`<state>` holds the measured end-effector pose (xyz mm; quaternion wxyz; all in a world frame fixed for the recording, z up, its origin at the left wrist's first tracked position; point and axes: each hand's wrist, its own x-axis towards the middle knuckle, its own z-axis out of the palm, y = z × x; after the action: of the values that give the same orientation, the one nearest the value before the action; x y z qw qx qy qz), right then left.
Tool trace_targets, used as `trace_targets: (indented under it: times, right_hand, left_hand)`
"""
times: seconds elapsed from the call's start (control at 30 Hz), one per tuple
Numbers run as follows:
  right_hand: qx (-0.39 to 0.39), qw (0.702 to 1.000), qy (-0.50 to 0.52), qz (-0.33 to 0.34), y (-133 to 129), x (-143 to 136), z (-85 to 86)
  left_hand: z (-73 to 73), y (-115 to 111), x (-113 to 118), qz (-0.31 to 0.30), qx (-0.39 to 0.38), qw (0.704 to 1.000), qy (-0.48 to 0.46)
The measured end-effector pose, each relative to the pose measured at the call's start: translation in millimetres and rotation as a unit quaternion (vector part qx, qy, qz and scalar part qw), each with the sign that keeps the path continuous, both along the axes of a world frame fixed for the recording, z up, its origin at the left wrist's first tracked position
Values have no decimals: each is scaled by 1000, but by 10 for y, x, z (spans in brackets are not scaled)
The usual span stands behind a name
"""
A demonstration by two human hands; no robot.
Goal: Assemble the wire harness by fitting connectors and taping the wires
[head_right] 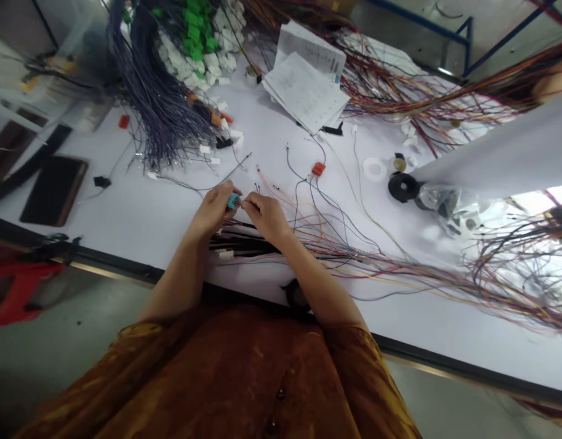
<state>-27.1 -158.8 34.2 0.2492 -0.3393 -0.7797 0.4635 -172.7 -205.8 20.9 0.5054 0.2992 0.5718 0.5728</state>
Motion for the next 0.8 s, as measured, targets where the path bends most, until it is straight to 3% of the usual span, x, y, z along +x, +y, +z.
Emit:
trace_targets:
  times: [0.1,0.27,0.37,0.57,0.67,0.73,0.8]
  right_hand:
    - [12,1000,12,-11,-17,17,-41]
    - [-19,999,11,31,-26,215,-164]
    - [-40,997,42,58,-52,314,-236]
    - [-22,996,60,61,-103,325,-339]
    - [18,998,53,32,-122,306,-365]
    - [43,998,55,11,-135,297,-370]
    - [55,997,61,3,-144,302,-367]
  left_hand:
    - [68,-22,-23,-43,8,996,73]
    - [143,-123,-64,26,88,947,307]
    - [112,-213,-113,10,83,942,325]
    - [37,-276,-180,31,65,971,228]
    - [58,-250,-79,39,36,998,36]
    - [73,-234,39,43,8,994,-99]
    - [79,-225,157,70,-11,983,-167]
